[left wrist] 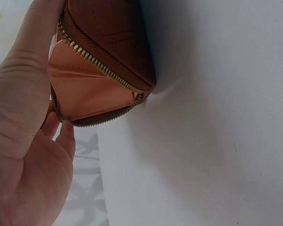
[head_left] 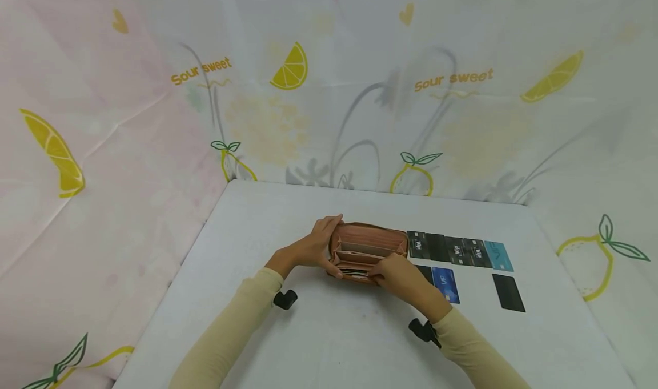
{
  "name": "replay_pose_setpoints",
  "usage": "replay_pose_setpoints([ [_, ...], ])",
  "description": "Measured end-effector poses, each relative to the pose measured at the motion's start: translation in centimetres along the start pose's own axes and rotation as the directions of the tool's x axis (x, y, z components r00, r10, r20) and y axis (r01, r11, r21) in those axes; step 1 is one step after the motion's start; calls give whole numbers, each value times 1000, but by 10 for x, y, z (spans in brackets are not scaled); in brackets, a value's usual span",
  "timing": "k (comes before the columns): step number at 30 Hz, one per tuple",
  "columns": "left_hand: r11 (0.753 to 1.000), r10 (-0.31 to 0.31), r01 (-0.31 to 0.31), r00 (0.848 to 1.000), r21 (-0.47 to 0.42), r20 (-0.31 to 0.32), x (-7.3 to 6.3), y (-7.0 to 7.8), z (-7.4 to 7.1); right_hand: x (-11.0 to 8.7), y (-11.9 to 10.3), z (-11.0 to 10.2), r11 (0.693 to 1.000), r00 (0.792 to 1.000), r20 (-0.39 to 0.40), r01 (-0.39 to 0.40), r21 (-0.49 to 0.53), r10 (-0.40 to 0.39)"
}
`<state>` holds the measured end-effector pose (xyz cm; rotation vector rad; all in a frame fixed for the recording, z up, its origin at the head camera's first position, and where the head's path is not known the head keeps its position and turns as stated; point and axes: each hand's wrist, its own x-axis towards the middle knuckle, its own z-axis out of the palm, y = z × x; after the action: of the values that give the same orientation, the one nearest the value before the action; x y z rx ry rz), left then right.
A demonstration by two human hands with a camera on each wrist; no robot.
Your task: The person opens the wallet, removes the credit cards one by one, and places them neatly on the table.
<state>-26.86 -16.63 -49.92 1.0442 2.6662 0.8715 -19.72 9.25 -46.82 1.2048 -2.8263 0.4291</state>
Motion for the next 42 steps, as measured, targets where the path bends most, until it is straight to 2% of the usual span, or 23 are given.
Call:
replay_pose_setpoints([
  [7,1000,0,0,1000,-1,7,0,1,-2,3,-6,4,976,993,-86,65,-206,-84],
  [12,1000,16,-15,1000,6,-5,0,1,-2,5,-8,5,963,990,-83,87,-254,-112],
  [17,1000,15,-15,1000,4,-6,0,0,-1,6,-12,3,961,993,-93,50,-272,-78],
  [21,1000,9,-9,1000,-1,-7,0,0,-1,9,-15,4,958,995,-96,-17,-285,-11],
  [27,1000,-8,8,1000,-10,-4,0,1,-3,11,-20,5,937,993,-87,-102,-335,77],
  [37,1000,-2,2,1000,2,-13,3,-2,-2,10,-23,8,942,983,-127,-163,-294,131],
  [42,1000,-10,10,1000,0,-7,3,-2,-2,10,-20,11,937,984,-150,-143,-320,99],
])
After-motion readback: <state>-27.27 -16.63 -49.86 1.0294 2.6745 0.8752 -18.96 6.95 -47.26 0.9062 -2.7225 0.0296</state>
